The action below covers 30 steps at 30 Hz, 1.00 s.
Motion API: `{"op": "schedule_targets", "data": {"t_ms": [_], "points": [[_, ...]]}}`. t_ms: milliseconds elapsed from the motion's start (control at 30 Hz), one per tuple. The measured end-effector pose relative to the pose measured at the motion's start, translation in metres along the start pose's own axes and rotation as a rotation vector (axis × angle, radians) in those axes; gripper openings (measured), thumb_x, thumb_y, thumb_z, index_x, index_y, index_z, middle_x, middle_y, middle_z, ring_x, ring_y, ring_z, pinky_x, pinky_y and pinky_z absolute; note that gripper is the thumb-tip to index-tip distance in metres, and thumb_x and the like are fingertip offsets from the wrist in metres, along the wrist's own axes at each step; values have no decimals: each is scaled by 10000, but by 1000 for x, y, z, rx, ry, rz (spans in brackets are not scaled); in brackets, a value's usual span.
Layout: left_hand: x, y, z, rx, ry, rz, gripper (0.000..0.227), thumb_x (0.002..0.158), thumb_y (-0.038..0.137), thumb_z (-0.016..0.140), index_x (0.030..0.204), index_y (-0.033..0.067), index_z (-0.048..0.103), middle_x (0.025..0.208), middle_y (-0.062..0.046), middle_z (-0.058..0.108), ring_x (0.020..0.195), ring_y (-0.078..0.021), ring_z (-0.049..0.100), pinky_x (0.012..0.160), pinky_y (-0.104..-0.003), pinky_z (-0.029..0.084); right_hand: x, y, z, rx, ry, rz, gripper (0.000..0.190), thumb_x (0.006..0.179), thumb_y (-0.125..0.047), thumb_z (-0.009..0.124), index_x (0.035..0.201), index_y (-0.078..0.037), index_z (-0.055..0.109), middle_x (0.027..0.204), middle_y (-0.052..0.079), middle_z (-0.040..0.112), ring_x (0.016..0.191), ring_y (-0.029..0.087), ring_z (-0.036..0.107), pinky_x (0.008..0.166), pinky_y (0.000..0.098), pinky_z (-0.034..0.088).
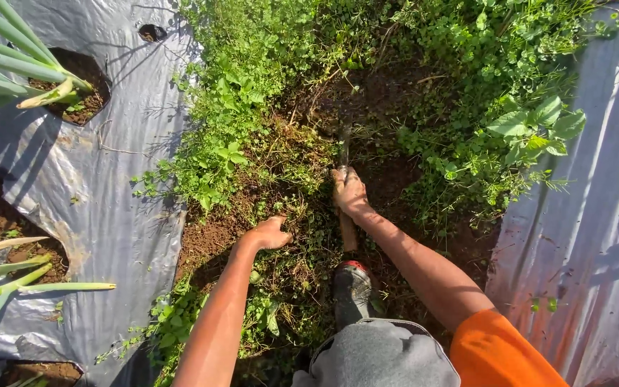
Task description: A person is weeding a garden bed between rows of scallions using a hand sickle and their hands.
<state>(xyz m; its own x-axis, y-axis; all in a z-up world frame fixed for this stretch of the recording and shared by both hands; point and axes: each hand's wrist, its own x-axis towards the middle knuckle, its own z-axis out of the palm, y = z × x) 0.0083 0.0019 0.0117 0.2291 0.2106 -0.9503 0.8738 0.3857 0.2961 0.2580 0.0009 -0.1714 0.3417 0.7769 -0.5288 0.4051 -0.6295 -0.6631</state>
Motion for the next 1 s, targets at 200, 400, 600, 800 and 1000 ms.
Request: {"op": "schedule_targets", "data": {"t_ms": [200, 400, 600, 800, 1000], "points": [[-20, 10, 6, 118, 30, 25, 713, 925, -32, 511, 1587, -35, 246, 1654, -237, 259, 1554, -350, 187, 1236, -559, -97, 66, 69, 22, -671, 192, -321, 469, 1094, -299, 530, 1500, -72, 476, 1151, 274, 678, 1051, 383, 726, 822, 490, 653], [-40, 26, -5, 27, 5, -14, 633, 981, 4, 525, 1563, -69, 287, 1648, -261, 254, 1553, -379, 175, 1252, -544, -75, 37, 41, -29, 12, 231, -62, 384, 1061, -417, 571, 1263, -96, 514, 801, 185, 631, 674, 319, 682, 513, 440, 583], [-40, 29, -4, 55, 31, 16, 638, 973, -15, 522, 1568, -50, 295, 1644, -242, 282, 1549, -354, 207, 1246, -541, -71, 30, -2, -38, 795, 225, 224, 333, 1040, -462, 601, 1114, -184, 434, 566, 111, 521, 362, 308, 562, 285, 450, 518], [-26, 20, 3, 101, 38, 19, 662, 959, 8, 535, 1566, -50, 281, 1651, -234, 271, 1558, -357, 173, 1250, -549, -60, -57, 1, -35, -81, -288, 102, 700, 1022, -620, 494, 1556, -175, 411, 1334, 150, 666, 1252, 304, 643, 1002, 476, 558], [-24, 19, 1, 75, 49, 22, 673, 935, -37, 510, 1568, -56, 283, 1654, -239, 264, 1562, -353, 161, 1250, -551, -62, 19, -12, -51, 469, 252, 86, 351, 1066, -437, 565, 993, -100, 500, 607, 119, 613, 492, 273, 675, 403, 370, 556]]}}
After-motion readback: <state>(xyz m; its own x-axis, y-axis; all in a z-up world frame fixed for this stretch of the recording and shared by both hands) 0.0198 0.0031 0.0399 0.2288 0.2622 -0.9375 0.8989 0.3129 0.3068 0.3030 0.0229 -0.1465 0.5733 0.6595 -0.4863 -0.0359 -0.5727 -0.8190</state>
